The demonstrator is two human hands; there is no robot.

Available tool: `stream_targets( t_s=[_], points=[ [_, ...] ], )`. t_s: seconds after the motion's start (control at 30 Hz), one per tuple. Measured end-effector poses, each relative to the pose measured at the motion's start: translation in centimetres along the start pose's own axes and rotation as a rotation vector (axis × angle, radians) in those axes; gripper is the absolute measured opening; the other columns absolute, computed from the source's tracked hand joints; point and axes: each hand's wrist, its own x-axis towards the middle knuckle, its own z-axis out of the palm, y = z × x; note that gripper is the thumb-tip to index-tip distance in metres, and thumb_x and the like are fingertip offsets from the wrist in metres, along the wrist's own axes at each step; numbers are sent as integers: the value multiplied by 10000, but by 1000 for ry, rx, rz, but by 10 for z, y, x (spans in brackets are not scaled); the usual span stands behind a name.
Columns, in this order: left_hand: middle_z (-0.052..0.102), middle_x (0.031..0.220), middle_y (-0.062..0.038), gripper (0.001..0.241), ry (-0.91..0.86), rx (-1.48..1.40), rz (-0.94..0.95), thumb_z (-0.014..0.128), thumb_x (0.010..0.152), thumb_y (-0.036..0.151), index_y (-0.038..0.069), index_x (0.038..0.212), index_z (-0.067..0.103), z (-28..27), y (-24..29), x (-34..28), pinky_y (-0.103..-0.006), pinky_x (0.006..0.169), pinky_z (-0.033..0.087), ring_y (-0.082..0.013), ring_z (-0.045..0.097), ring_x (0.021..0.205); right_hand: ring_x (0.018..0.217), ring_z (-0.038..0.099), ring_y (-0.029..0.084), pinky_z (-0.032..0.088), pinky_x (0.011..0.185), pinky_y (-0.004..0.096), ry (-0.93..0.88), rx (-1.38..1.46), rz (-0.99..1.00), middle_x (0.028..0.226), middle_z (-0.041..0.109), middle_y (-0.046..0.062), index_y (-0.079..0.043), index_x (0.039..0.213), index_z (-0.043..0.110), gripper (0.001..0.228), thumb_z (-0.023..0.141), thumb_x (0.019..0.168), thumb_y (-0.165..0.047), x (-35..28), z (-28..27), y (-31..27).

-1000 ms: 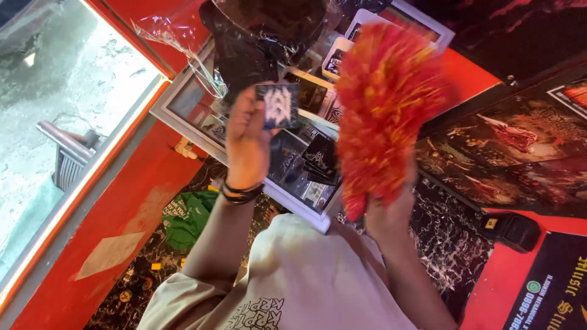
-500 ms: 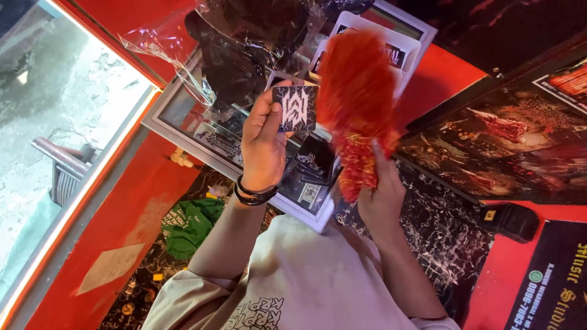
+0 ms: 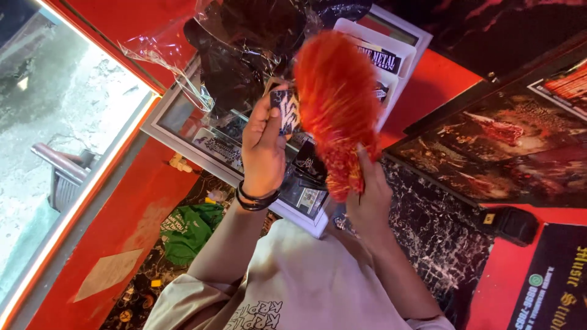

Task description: Dusting stickers and merchandise on a display counter using a hand duster

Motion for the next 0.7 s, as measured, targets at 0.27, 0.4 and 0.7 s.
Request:
stream_targets(
  t_s=[0.27, 0.4, 0.7],
  points=[
    [699, 1176, -226, 351, 99, -289, -127, 541, 1075, 157, -66, 1345, 550, -21, -32, -5, -486, 888, 646, -321, 738, 1050, 1081, 646, 541, 545, 888, 599, 0, 104, 220, 1274, 634, 306, -154, 1545, 499, 592, 470, 955, -182, 33, -30, -34],
    [720, 1098, -183, 267, -201, -820, -204, 502, 1097, 295, 62, 1185, 599, -30, -30, 1, -495, 952, 617, -313, 738, 1032, 1245, 609, 408, 491, 1034, 548, 134, 570, 244, 1415, 581, 242, -142, 1585, 417, 644, 569, 1015, -400, 19, -34, -9],
    [467, 1395, -7, 394, -445, -841, -168, 697, 933, 551, 266, 994, 432, -25, -76, 13, -436, 1168, 379, -206, 432, 1405, 764, 744, 376, 587, 726, 465, -334, 647, -113, 791, 727, 127, -94, 1091, 716, 659, 333, 982, -619, 7, -40, -56]
  ],
)
